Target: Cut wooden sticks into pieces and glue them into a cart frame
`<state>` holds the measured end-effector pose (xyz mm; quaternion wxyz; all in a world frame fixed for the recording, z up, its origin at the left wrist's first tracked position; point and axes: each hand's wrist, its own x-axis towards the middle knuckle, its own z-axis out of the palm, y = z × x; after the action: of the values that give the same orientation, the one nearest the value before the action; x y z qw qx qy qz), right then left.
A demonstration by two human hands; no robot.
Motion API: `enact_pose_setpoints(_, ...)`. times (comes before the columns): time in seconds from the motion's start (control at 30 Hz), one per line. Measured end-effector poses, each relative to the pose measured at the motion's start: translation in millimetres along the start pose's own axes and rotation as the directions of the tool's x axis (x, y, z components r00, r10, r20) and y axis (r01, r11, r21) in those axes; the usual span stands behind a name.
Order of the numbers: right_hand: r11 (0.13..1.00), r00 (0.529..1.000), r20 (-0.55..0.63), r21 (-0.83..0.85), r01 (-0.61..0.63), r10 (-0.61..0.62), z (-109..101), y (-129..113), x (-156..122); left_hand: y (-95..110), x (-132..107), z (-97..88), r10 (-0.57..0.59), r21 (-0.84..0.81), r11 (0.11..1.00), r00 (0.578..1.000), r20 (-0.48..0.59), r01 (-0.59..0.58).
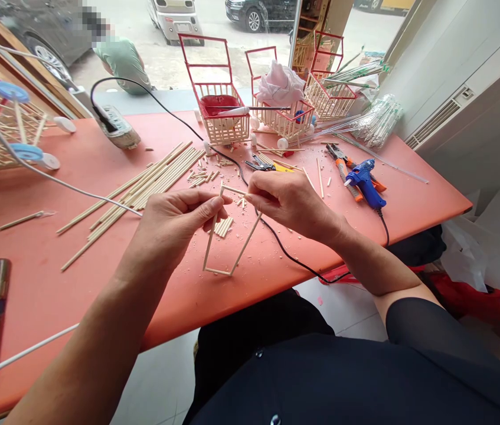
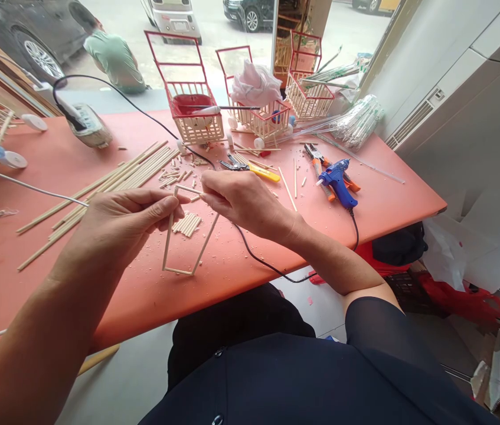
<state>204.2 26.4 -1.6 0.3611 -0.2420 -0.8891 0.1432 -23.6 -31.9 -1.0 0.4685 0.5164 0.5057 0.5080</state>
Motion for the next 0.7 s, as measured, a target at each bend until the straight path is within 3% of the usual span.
enact_pose_setpoints(0.7,1.000,0.999,-0.014,-0.001,0.030,-0.030,-0.5,0.4,-0.6,-0.8,1.0,0.3,0.004,-0.018,1.000,1.000,-0.008,-0.004)
